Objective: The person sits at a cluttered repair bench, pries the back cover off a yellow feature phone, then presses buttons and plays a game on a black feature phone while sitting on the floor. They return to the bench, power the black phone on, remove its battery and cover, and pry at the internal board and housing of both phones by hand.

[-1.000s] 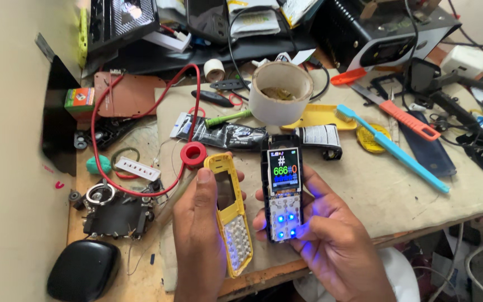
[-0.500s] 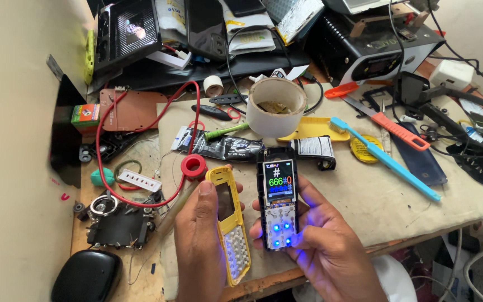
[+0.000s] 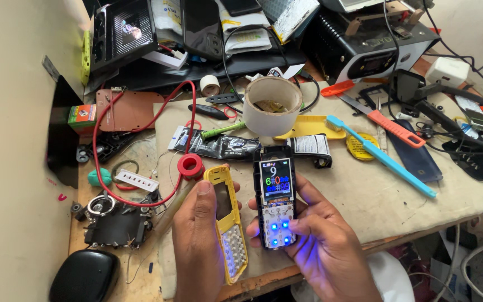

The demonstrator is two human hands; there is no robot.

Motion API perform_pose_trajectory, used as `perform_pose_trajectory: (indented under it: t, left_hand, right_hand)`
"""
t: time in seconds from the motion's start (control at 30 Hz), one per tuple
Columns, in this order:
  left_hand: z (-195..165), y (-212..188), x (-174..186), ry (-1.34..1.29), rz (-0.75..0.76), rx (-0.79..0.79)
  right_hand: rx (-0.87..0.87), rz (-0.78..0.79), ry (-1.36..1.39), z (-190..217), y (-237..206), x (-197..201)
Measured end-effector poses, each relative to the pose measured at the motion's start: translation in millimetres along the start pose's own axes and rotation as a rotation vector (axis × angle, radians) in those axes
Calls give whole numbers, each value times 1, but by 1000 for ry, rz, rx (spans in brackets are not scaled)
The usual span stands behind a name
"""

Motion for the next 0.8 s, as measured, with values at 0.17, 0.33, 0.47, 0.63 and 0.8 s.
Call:
perform_pose_trajectory:
  t: [0.17,0.33,0.47,0.63,0.8]
  left_hand:
    - [0,1,0,-21,6,2]
    - [2,0,1,-19,-7,26]
    - [1,0,-1,-37,7,8]
    - [1,0,-1,-34,-11,16]
    - [0,-1,-2,-1,-11,11]
  right_hand:
    - [-14,-41,-16,0,0,0]
    - [-13,-59,-32,1,-1,0]
    - [-7,-43,-18,1,-1,-1]
    - [-2,-18,-12,1,-1,-2]
    - [1,-29,-13,1,-2,-1]
Point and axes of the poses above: each hand's wrist, its own y-axis towards the middle knuckle, its own x-axis out of the back of the hand, z = x × y, the point moved 7 cm from there along y, towards the middle knuckle, and after that the axes turned 1 degree about -x, right-handed, at the moved point
